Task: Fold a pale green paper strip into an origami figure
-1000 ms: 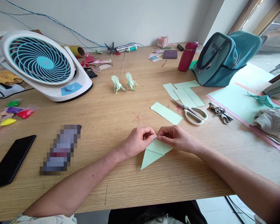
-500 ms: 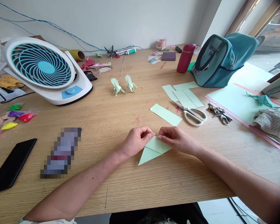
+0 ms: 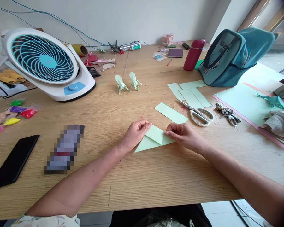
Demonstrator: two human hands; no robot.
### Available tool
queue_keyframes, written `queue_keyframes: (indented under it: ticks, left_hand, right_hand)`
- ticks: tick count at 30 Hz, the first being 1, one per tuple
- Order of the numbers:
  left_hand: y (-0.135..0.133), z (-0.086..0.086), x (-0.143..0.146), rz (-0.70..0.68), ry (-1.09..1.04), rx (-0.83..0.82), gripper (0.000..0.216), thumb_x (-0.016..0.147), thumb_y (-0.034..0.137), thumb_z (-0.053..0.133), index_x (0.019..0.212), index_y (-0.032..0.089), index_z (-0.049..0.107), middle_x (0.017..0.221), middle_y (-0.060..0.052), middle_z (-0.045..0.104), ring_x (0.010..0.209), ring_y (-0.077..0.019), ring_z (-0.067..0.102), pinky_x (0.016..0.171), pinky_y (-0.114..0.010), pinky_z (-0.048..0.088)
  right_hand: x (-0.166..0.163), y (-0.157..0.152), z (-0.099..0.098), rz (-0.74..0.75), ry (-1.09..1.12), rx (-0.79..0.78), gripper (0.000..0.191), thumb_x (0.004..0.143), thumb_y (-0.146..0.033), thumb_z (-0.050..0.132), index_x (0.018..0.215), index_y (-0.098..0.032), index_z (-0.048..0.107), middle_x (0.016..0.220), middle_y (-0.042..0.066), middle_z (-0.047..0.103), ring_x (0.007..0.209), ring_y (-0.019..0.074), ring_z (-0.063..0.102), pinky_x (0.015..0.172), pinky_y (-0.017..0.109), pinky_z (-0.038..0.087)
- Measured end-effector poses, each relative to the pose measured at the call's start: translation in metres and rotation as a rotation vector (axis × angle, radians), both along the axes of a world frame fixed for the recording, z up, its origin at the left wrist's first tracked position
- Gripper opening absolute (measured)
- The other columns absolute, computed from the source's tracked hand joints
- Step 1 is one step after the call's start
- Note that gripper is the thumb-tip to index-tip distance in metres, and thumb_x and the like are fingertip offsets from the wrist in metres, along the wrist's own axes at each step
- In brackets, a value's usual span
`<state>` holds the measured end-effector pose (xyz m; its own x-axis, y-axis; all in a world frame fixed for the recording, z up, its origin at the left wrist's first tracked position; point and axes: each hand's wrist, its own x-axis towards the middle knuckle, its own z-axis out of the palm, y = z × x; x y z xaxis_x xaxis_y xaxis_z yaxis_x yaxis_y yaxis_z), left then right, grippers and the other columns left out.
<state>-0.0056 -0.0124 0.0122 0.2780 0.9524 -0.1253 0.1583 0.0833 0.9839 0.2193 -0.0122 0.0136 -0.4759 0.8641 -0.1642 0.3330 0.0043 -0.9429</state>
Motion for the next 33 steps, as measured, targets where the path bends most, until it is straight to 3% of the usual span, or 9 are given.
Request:
queue_keyframes:
  ticks: [6, 14, 22, 28, 33]
  left_hand:
    - [0.002, -0.004, 0.000, -0.044, -0.028, 0.013, 0.046, 0.083, 0.054, 0.067, 0.064, 0.016, 0.049, 0.060, 0.005, 0.042, 0.055, -0.0076, 0.037, 0.051, -0.021, 0.029]
    - [0.007, -0.003, -0.005, 0.003, -0.184, -0.146, 0.044, 0.076, 0.054, 0.076, 0.067, 0.015, 0.058, 0.060, 0.004, 0.047, 0.053, -0.0069, 0.042, 0.051, -0.021, 0.034]
    - [0.014, -0.005, -0.006, 0.149, -0.341, -0.207, 0.045, 0.064, 0.051, 0.087, 0.067, 0.014, 0.060, 0.058, 0.006, 0.050, 0.050, -0.0033, 0.043, 0.041, -0.015, 0.026]
    - [0.013, -0.004, -0.004, 0.226, -0.474, -0.282, 0.039, 0.062, 0.038, 0.090, 0.076, 0.015, 0.061, 0.067, 0.004, 0.062, 0.057, -0.0056, 0.058, 0.043, -0.012, 0.042]
    - [0.006, -0.002, 0.003, 0.189, -0.481, -0.268, 0.034, 0.070, 0.034, 0.086, 0.090, 0.014, 0.067, 0.081, 0.000, 0.070, 0.066, -0.0086, 0.067, 0.047, -0.014, 0.051]
  right_hand:
    - [0.002, 0.003, -0.001, -0.106, 0.044, -0.020, 0.052, 0.082, -0.068, 0.063, 0.069, -0.019, 0.052, 0.060, -0.005, 0.039, 0.056, 0.0093, 0.031, 0.051, 0.027, 0.020]
    - [0.005, 0.007, -0.006, -0.249, 0.219, -0.114, 0.055, 0.074, -0.063, 0.077, 0.057, -0.020, 0.045, 0.050, -0.006, 0.040, 0.049, 0.0080, 0.031, 0.051, 0.028, 0.017]
    - [0.010, 0.010, -0.012, -0.337, 0.464, -0.140, 0.048, 0.088, -0.059, 0.064, 0.064, -0.020, 0.050, 0.062, -0.003, 0.043, 0.055, 0.0099, 0.034, 0.053, 0.027, 0.026]
    - [0.003, 0.001, -0.004, -0.146, 0.199, 0.024, 0.038, 0.093, -0.058, 0.057, 0.094, -0.020, 0.063, 0.079, 0.000, 0.054, 0.067, 0.0126, 0.047, 0.062, 0.028, 0.036]
    - [-0.005, -0.010, -0.001, 0.034, -0.016, 0.123, 0.045, 0.092, -0.062, 0.054, 0.086, -0.018, 0.060, 0.072, -0.001, 0.047, 0.066, 0.0132, 0.040, 0.058, 0.028, 0.030]
